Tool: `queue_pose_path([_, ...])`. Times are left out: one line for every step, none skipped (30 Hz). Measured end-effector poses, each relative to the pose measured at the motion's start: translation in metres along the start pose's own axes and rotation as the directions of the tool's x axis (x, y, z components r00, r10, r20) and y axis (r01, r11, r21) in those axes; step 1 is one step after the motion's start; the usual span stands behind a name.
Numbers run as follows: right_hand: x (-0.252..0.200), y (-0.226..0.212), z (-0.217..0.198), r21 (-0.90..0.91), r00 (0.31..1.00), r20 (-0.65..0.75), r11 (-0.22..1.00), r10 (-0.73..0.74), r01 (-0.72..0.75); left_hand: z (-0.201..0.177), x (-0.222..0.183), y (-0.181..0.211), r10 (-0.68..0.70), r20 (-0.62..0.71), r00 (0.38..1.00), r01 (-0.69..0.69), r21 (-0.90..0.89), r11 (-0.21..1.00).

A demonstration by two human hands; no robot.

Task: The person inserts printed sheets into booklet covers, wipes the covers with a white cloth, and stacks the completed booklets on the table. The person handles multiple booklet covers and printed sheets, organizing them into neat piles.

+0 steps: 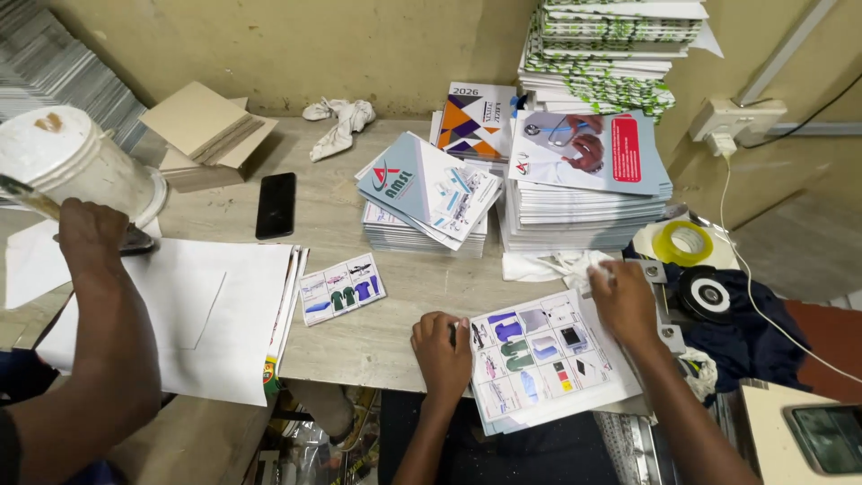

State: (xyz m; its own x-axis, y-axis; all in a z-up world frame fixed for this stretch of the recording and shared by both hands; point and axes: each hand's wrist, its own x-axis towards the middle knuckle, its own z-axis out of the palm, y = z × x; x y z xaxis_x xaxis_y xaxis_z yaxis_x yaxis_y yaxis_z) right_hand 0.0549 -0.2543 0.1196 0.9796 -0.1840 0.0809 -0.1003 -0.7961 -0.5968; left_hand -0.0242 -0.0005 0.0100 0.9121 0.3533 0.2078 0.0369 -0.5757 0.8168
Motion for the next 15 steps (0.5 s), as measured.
queue_pose_path([-0.009,-0.001,-0.001,-0.02,0.993,0.105,0.998,0.057,-0.056,0.006,-0.002,-0.008,0.033,-0.05,0.998,-0.033,-0.009,0.999])
queue_pose_path([-0.022,-0.002,0.0,-0.045,0.97,0.213,0.993,0.119,-0.112,0.01,-0.007,-0.017,0.063,-0.095,0.993,-0.064,-0.013,0.998])
queue_pose_path([-0.02,0.015,0.013,-0.037,0.97,0.216,0.994,0.111,-0.106,0.01,-0.004,-0.016,0.065,-0.103,0.993,-0.066,-0.006,0.998])
queue_pose_path([-0.021,0.034,0.026,-0.059,0.981,0.192,0.998,0.013,-0.002,0.009,-0.003,-0.016,0.007,-0.087,0.996,-0.014,-0.078,0.997])
queue_pose_path([-0.022,0.052,0.039,-0.083,0.982,0.171,0.991,-0.086,0.101,0.009,-0.002,-0.016,-0.049,-0.069,0.996,0.038,-0.15,0.988])
queue_pose_path([-0.025,0.051,0.039,-0.076,0.981,0.17,0.991,-0.097,0.111,0.002,-0.003,-0.01,-0.046,-0.08,0.996,0.034,-0.146,0.989])
queue_pose_path([-0.028,0.05,0.039,-0.043,0.98,0.176,0.994,-0.088,0.097,-0.004,-0.004,-0.005,-0.093,-0.092,0.991,0.068,-0.25,0.966])
queue_pose_path([-0.028,0.048,0.039,-0.009,0.98,0.18,0.996,-0.081,0.084,-0.01,-0.002,0.001,-0.136,-0.102,0.985,0.092,-0.354,0.931])
queue_pose_path([-0.033,0.02,0.024,-0.001,0.98,0.175,0.995,-0.095,0.096,-0.021,0.003,0.009,-0.13,-0.115,0.985,0.081,-0.353,0.932])
queue_pose_path([-0.043,-0.007,0.009,0.108,0.951,0.291,0.984,0.103,-0.14,-0.032,0.005,0.017,-0.274,-0.007,0.962,0.227,-0.542,0.809])
queue_pose_path([-0.051,-0.033,-0.007,0.184,0.864,0.423,0.908,0.272,-0.376,-0.042,0.007,0.026,-0.388,0.127,0.913,0.363,-0.687,0.629])
queue_pose_path([-0.055,-0.046,-0.01,0.187,0.865,0.422,0.908,0.27,-0.374,-0.055,0.016,0.032,-0.385,0.125,0.914,0.36,-0.687,0.631])
queue_pose_path([-0.059,-0.06,-0.013,0.284,0.845,0.482,0.871,0.231,-0.4,-0.068,0.027,0.039,-0.415,0.118,0.902,0.383,-0.66,0.646])
queue_pose_path([-0.063,-0.074,-0.016,0.374,0.824,0.536,0.823,0.184,-0.427,-0.08,0.037,0.046,-0.445,0.109,0.889,0.407,-0.633,0.658])
queue_pose_path([-0.057,-0.081,-0.008,0.376,0.825,0.534,0.824,0.182,-0.425,-0.091,0.057,0.05,-0.444,0.108,0.89,0.405,-0.634,0.658])
